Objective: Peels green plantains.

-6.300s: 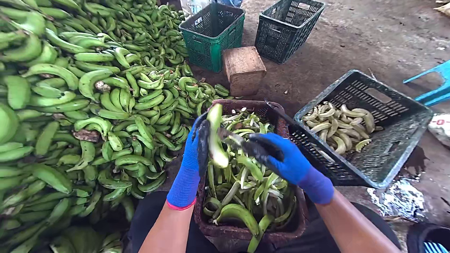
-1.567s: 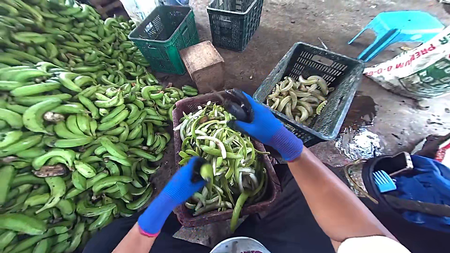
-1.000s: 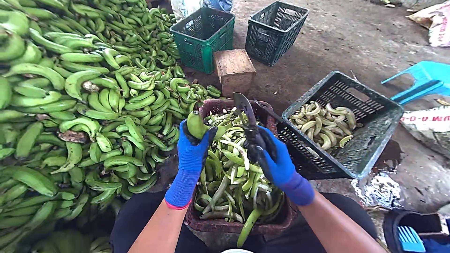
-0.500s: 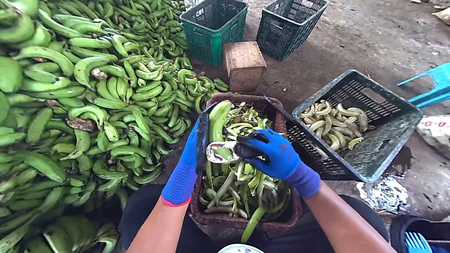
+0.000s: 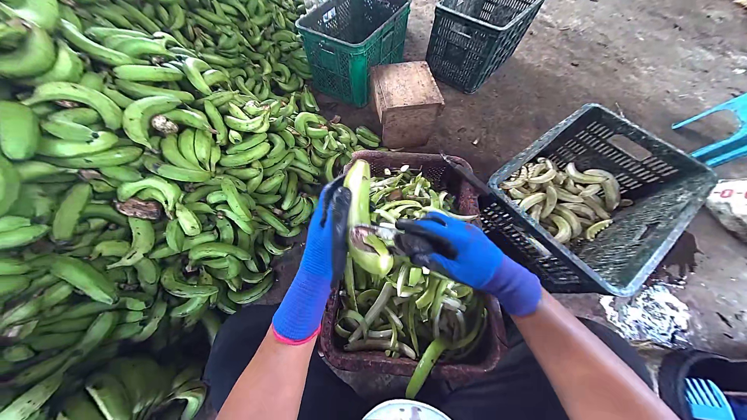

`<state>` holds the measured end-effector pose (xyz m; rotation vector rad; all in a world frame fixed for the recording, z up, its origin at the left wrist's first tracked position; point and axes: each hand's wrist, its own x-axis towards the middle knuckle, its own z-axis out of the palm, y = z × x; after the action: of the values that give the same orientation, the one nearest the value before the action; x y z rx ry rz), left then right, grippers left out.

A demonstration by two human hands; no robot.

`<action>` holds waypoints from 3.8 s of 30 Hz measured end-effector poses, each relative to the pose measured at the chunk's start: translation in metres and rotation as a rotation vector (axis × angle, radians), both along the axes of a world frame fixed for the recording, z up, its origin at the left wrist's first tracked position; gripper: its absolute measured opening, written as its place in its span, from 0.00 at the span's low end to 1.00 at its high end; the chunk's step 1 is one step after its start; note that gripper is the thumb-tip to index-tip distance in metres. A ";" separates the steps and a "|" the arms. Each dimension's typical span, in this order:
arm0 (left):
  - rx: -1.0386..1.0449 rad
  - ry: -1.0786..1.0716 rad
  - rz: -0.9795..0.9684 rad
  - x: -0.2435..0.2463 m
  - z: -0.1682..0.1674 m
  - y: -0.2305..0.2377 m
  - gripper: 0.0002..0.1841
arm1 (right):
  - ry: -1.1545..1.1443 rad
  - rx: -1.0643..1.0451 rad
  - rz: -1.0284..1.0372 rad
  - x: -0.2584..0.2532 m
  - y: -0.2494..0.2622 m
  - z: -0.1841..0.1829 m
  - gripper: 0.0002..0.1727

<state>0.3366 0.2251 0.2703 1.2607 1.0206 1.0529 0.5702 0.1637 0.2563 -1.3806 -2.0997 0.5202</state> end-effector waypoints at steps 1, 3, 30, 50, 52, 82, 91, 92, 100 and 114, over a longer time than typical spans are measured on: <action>0.031 0.050 -0.058 0.002 -0.001 -0.004 0.24 | -0.046 0.033 -0.050 0.001 0.007 0.004 0.27; 0.073 0.135 -0.159 0.004 -0.004 -0.009 0.25 | -0.161 0.177 -0.210 0.015 0.023 0.013 0.29; -0.017 -0.246 0.315 0.013 -0.016 0.009 0.27 | -0.156 0.252 -0.077 -0.015 0.007 -0.005 0.29; -0.241 -0.765 0.164 0.022 -0.020 0.019 0.17 | -0.089 0.261 -0.164 -0.007 0.015 -0.007 0.32; -0.187 -0.808 0.169 0.023 -0.020 0.019 0.17 | -0.098 0.292 -0.194 -0.007 0.017 -0.005 0.31; -0.486 -0.561 -0.127 0.010 -0.023 0.015 0.22 | -0.221 0.446 -0.015 0.002 0.014 -0.016 0.29; -0.065 -0.143 -0.076 0.022 -0.005 -0.011 0.21 | -0.047 0.026 -0.205 -0.001 0.013 0.004 0.30; -0.024 -0.087 -0.126 0.023 -0.002 -0.014 0.23 | 0.015 -0.115 -0.245 0.001 0.015 0.008 0.26; -0.077 -0.012 -0.080 0.033 -0.024 0.002 0.27 | 0.253 -0.214 -0.437 0.015 0.024 0.005 0.28; -0.129 1.334 -1.185 0.044 -0.074 -0.127 0.40 | 0.109 0.051 -1.093 0.132 -0.033 0.057 0.40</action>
<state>0.3803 0.0981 0.1959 2.0298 0.9005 -0.8979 0.7026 0.1302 0.3137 -2.1048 -0.9914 0.0664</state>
